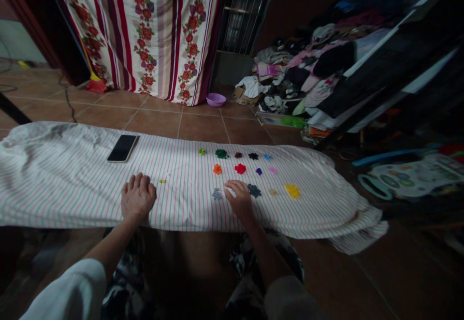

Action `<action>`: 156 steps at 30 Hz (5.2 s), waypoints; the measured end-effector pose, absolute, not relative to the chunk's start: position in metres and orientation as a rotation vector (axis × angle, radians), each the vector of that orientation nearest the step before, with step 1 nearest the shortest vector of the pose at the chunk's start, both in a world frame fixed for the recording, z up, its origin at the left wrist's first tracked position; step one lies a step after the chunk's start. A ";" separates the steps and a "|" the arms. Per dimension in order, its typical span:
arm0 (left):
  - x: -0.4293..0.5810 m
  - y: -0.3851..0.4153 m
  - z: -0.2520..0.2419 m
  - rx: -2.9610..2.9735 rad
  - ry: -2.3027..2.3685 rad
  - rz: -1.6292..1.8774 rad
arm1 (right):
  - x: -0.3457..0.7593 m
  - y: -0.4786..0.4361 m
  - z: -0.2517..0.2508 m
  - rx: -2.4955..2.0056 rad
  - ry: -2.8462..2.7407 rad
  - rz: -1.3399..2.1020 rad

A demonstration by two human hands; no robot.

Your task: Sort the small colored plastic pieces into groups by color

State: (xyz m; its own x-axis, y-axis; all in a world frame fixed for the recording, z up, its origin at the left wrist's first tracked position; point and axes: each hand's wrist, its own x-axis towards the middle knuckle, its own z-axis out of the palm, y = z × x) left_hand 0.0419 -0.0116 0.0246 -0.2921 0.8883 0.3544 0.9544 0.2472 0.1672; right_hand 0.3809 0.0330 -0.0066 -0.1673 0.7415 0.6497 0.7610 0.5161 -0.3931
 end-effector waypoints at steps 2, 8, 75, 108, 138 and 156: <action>0.042 -0.012 0.024 -1.746 -2.320 -0.528 | 0.380 0.032 -0.004 -1.214 -1.920 -0.036; 0.041 -0.012 0.024 -1.750 -2.328 -0.559 | 0.375 0.024 0.010 -1.166 -1.872 -0.124; 0.039 -0.010 0.021 -1.767 -2.322 -0.573 | 0.200 0.064 0.013 -1.165 -2.165 0.323; 0.042 -0.013 0.024 -1.754 -2.291 -0.618 | 0.184 0.071 0.036 -1.397 -2.254 0.376; 0.041 -0.013 0.025 -1.753 -2.334 -0.520 | 0.342 0.052 0.037 -1.336 -1.877 0.216; 0.041 -0.014 0.026 -1.766 -2.314 -0.557 | 0.403 0.033 0.003 -1.482 -1.756 0.143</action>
State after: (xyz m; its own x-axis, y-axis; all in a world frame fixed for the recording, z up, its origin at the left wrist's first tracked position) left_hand 0.0411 -0.0141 0.0262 -0.2799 0.8899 0.3601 0.9563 0.2255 0.1860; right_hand 0.4025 0.0325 0.0026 0.0235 0.8650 0.5012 0.7726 0.3024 -0.5582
